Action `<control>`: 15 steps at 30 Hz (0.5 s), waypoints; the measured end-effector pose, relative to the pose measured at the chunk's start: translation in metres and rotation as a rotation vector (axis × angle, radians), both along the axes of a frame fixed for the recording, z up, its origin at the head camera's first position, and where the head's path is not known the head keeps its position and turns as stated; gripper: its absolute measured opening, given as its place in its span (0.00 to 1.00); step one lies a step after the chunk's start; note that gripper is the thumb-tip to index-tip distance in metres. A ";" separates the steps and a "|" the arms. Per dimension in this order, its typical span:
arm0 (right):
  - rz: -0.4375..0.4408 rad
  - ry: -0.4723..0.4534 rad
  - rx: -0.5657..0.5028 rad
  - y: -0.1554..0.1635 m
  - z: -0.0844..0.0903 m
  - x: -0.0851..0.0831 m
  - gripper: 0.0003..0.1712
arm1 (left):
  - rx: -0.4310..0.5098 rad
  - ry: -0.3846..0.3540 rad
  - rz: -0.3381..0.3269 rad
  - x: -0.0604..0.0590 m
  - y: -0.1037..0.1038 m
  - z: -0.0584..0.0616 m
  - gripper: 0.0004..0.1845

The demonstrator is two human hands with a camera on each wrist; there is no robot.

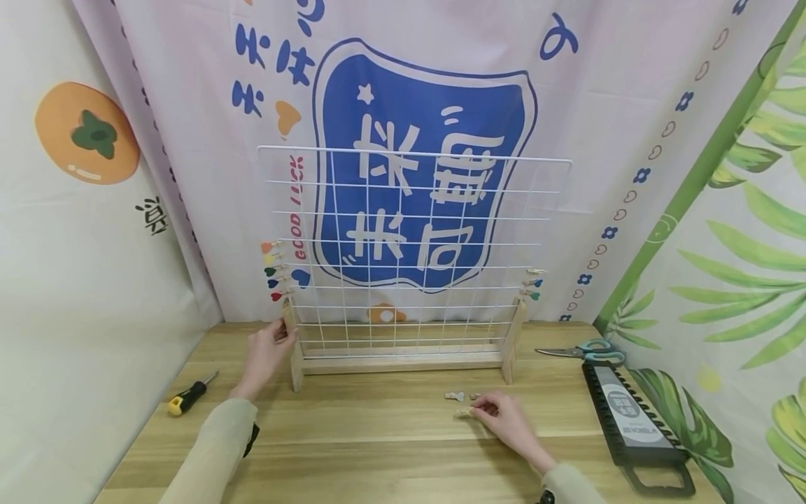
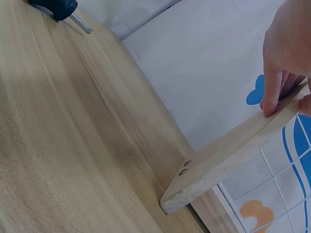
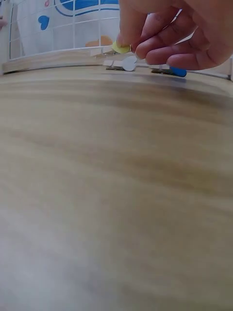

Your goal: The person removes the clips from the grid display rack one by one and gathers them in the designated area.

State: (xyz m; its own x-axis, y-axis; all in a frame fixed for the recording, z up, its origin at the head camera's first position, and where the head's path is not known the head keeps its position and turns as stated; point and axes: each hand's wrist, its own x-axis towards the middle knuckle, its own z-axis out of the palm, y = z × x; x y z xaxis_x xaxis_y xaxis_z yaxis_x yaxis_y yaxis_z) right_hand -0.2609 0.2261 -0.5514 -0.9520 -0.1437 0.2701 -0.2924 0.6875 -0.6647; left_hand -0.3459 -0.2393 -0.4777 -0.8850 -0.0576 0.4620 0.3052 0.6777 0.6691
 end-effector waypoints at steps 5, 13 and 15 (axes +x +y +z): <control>0.022 0.011 0.027 -0.007 -0.007 -0.005 0.02 | -0.001 0.002 0.001 0.001 0.000 -0.001 0.14; 0.050 0.010 0.073 -0.014 -0.009 -0.010 0.04 | -0.002 0.014 0.004 0.000 0.000 -0.001 0.12; 0.052 0.011 0.078 -0.015 -0.008 -0.011 0.04 | 0.002 0.015 0.004 0.000 0.001 -0.001 0.12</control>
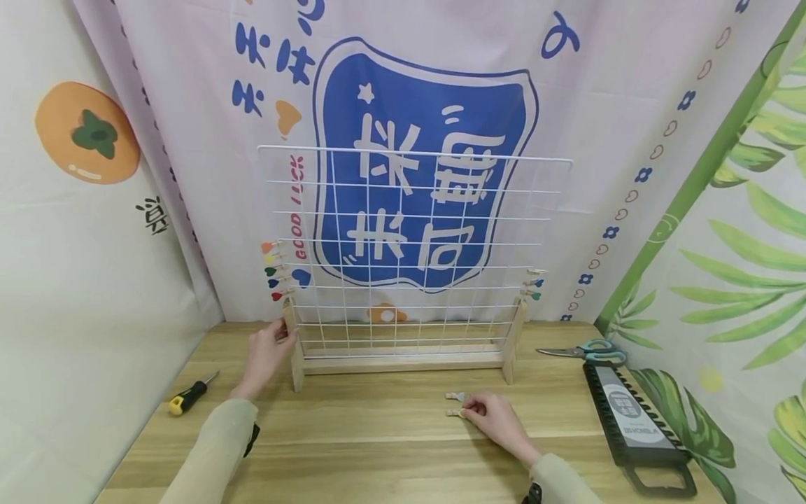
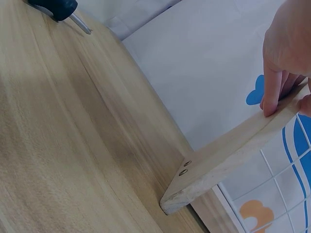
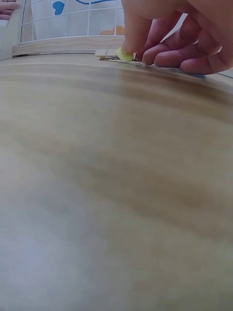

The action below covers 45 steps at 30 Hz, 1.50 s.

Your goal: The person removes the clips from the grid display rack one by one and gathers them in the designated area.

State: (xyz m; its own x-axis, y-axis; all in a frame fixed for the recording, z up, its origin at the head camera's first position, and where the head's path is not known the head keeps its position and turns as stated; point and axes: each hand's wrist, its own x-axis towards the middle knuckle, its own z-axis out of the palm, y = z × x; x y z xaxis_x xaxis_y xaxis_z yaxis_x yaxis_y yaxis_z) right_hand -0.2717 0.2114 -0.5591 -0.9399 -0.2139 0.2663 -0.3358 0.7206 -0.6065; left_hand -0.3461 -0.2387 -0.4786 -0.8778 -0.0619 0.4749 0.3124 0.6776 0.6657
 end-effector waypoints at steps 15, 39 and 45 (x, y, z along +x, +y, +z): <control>-0.002 0.067 -0.100 0.013 0.043 -0.011 0.07 | 0.006 -0.020 0.004 0.002 -0.004 0.000 0.14; -0.314 0.288 -0.122 0.101 0.202 -0.058 0.22 | 0.022 -0.037 -0.017 0.003 -0.002 -0.001 0.13; -0.312 0.315 -0.136 0.100 0.200 -0.061 0.20 | 0.021 -0.042 -0.019 0.002 -0.003 -0.001 0.14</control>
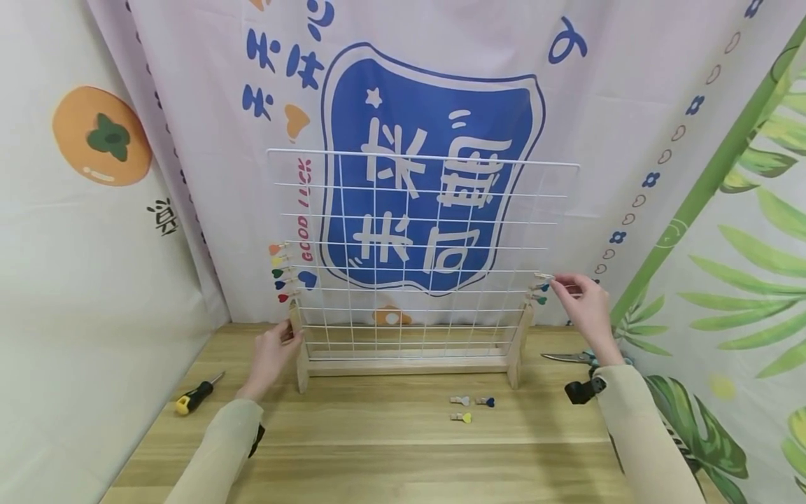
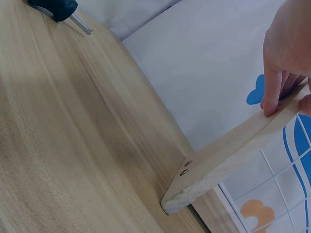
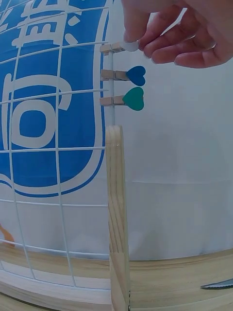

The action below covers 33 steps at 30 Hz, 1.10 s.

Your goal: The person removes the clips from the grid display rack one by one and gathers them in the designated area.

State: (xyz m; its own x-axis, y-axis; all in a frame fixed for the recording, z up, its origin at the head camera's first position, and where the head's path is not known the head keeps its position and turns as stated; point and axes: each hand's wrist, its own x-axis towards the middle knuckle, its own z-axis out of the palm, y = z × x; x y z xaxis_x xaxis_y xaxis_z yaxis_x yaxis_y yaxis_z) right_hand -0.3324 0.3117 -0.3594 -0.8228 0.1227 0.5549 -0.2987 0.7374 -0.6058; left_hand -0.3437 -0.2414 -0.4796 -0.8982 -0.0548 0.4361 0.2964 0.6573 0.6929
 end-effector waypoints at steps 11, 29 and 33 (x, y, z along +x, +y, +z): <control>-0.023 0.014 -0.031 -0.001 0.001 -0.002 0.19 | -0.020 0.043 0.009 0.001 0.000 0.001 0.13; -0.096 0.024 -0.115 0.007 -0.004 0.009 0.19 | 0.004 0.024 0.003 0.000 0.003 -0.001 0.12; -0.067 -0.019 -0.100 0.007 -0.018 0.016 0.19 | 0.010 0.025 0.007 -0.001 0.003 -0.002 0.11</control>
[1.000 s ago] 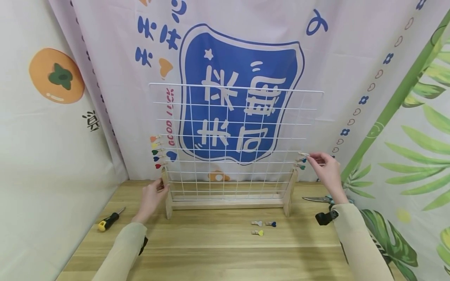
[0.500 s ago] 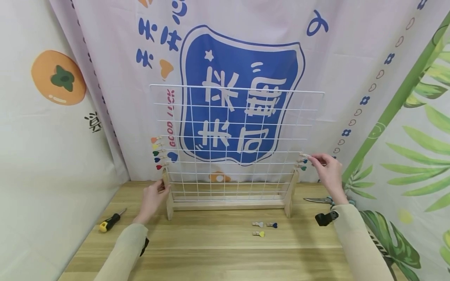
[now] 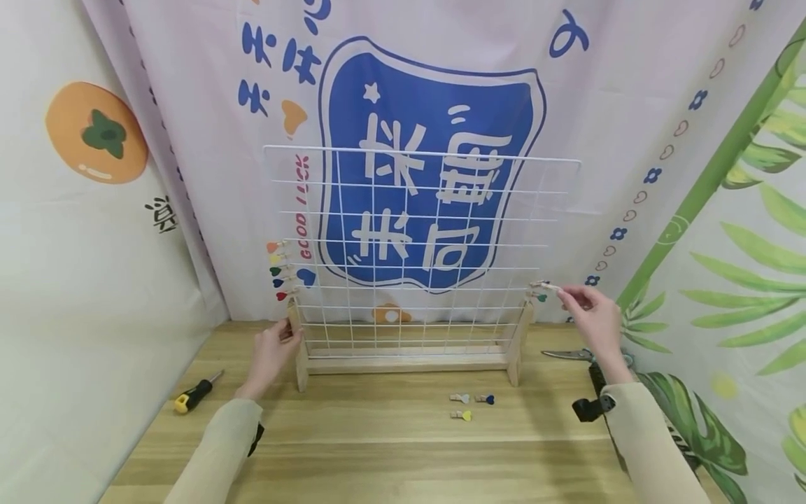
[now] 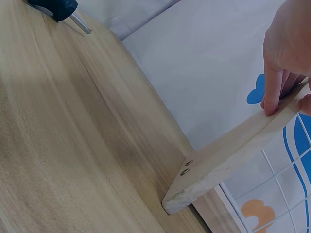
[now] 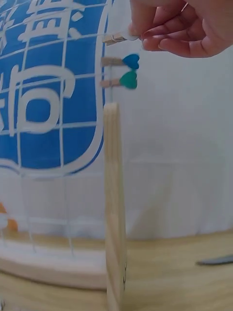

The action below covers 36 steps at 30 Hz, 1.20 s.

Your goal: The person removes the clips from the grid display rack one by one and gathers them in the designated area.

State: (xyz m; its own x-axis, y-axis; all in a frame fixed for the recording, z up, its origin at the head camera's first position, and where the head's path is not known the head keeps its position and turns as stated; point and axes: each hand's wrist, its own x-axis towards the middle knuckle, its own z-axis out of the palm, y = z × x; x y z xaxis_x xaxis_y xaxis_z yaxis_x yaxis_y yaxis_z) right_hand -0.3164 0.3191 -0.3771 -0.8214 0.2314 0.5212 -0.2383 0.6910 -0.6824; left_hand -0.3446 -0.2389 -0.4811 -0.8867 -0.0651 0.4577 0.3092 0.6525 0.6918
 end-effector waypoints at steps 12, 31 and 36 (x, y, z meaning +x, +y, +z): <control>0.113 -0.098 0.045 -0.021 -0.073 0.033 0.10 | -0.033 0.031 0.037 -0.001 0.000 0.002 0.11; 0.262 -0.356 0.163 -0.056 -0.164 0.054 0.02 | -0.043 0.025 0.058 -0.001 0.000 0.002 0.12; 0.306 -0.366 0.219 -0.058 -0.168 0.052 0.02 | -0.043 0.022 0.051 -0.001 0.000 0.002 0.12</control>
